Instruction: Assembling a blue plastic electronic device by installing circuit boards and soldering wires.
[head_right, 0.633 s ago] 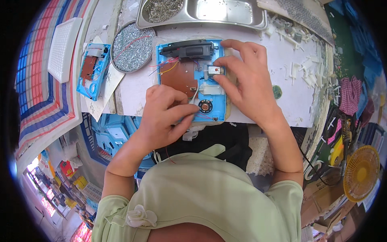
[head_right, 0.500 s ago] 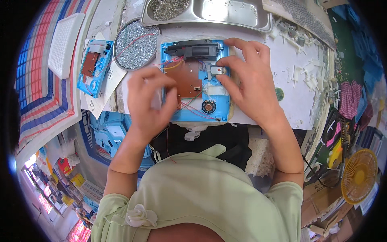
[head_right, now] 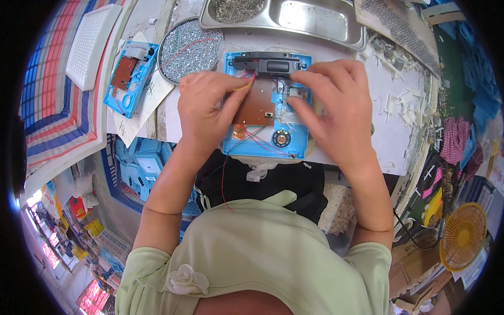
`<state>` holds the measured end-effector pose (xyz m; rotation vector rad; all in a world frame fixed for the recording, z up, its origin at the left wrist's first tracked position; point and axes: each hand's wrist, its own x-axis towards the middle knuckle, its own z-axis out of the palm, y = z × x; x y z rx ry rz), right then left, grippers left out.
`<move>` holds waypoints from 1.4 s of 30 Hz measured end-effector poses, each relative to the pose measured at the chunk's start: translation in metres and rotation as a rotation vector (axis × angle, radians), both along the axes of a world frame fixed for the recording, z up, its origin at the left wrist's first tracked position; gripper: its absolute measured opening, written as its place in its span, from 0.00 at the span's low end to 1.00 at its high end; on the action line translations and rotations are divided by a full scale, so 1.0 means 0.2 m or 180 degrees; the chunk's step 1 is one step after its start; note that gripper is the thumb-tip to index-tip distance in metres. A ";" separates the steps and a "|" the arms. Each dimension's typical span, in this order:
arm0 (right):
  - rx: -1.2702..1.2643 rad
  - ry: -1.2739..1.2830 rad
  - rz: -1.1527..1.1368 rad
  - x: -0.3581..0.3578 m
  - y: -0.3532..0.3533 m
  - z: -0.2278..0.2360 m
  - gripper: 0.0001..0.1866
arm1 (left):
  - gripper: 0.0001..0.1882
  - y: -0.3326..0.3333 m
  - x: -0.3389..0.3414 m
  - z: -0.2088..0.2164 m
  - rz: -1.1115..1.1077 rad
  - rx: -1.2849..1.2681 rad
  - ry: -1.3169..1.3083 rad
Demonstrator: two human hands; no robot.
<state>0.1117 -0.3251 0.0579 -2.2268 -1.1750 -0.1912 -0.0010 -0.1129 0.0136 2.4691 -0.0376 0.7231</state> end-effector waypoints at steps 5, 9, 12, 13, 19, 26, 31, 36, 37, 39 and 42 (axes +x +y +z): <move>0.0393 -0.0188 0.0391 0.00 0.10 -0.09 0.13 | 0.09 -0.06 -0.02 0.01 -0.0232 0.0045 0.0034; 0.0424 -0.0147 0.0439 -0.01 0.11 -0.10 0.12 | 0.11 -0.03 0.00 0.02 0.0049 -0.0066 0.0016; 0.0377 -0.0151 0.0571 -0.02 0.10 -0.10 0.12 | 0.12 0.00 0.03 -0.02 -0.0370 0.0094 -0.0327; 0.0331 -0.0180 0.0618 -0.02 0.10 -0.09 0.12 | 0.13 0.01 0.04 -0.02 -0.0493 0.0088 -0.0332; 0.0047 -0.0147 0.0979 -0.01 0.07 -0.05 0.14 | 0.14 0.01 0.05 -0.01 -0.0967 -0.0042 -0.0195; 0.0524 -0.0240 0.0444 0.00 0.00 -0.10 0.14 | 0.13 -0.05 0.09 0.02 -0.0957 -0.0572 -0.0124; 0.0703 -0.0193 0.0283 -0.02 -0.01 -0.10 0.14 | 0.11 -0.10 0.13 0.03 -0.1074 -0.0707 -0.0065; 0.0967 0.0076 0.0389 0.01 -0.03 -0.14 0.14 | 0.08 -0.09 0.15 0.03 -0.1238 -0.0949 0.0159; 0.0995 0.0112 0.0396 0.01 -0.03 -0.14 0.14 | 0.08 -0.09 0.16 0.03 -0.1301 -0.0926 0.0170; 0.0979 0.0188 0.0284 0.01 -0.07 -0.12 0.13 | 0.08 -0.10 0.18 0.05 -0.1315 -0.0874 0.0216; 0.0971 0.0489 -0.0339 -0.05 -0.30 -0.07 0.10 | 0.09 -0.13 0.17 0.05 -0.1094 -0.0782 0.0272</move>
